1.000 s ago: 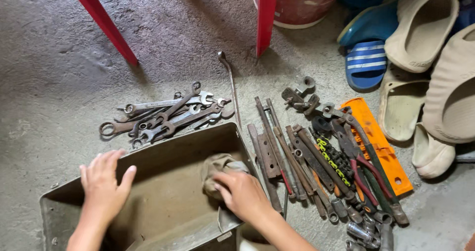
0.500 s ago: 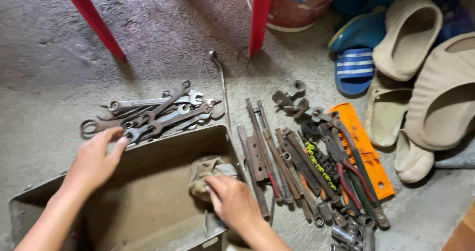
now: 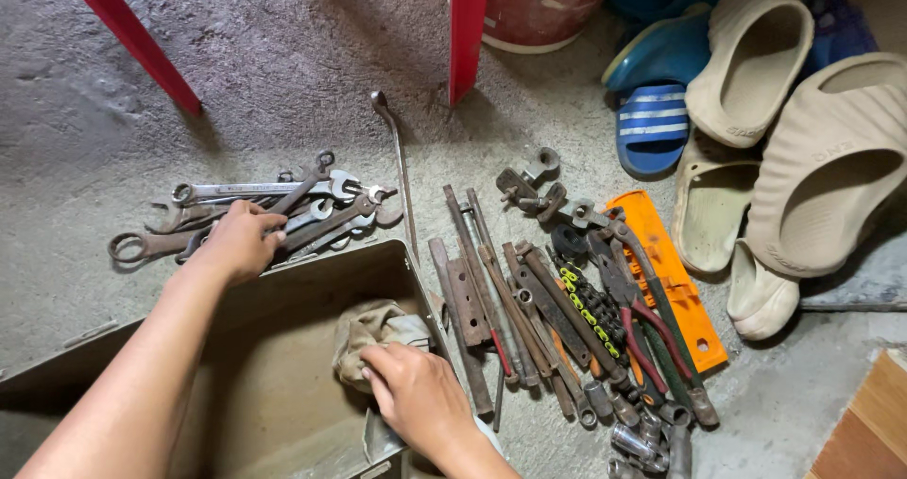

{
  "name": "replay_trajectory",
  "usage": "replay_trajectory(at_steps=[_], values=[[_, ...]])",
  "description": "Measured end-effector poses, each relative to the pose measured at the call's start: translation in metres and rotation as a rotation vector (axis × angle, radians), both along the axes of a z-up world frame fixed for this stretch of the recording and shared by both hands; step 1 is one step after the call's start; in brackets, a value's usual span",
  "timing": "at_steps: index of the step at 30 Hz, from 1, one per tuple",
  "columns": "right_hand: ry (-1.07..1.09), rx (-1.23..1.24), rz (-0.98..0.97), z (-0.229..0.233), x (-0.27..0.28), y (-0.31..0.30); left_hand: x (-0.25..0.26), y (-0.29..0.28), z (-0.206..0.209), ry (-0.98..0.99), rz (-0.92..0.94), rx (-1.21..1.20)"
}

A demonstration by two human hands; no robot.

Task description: The person sits on the floor and cleans several metal wrenches one by one. They use a thin metal rod to scrape the inside of the wrench jaws and a cloth to wipe the surfaces. The cleaned wrenches are placed back into a metal toolbox.

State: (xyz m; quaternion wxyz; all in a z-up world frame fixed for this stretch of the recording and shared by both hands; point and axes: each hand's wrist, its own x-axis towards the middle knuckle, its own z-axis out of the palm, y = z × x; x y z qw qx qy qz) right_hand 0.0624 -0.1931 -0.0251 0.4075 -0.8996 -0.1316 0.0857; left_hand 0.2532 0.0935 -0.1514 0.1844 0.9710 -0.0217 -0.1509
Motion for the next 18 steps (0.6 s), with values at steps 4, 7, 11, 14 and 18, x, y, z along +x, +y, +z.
replay_trajectory(at_steps=[4, 7, 11, 14, 18], values=[[0.005, -0.038, 0.003, 0.003, 0.004, -0.002, -0.012, -0.019, 0.036, -0.206, 0.057, -0.028], [-0.203, 0.022, 0.010, 0.001, 0.005, -0.001, -0.018, -0.039, 0.069, -0.230, 0.372, -0.418], [-0.388, 0.210, -0.070, -0.006, -0.004, -0.007, -0.053, -0.050, 0.119, 0.034, 0.886, -1.196], [-0.483, 0.273, -0.349, -0.013, -0.009, -0.028, -0.123, -0.055, 0.137, 0.132, 1.013, -1.723], [-0.215, -0.068, -0.585, -0.029, -0.002, -0.088, -0.225, -0.075, 0.120, 0.448, 0.721, -1.517]])
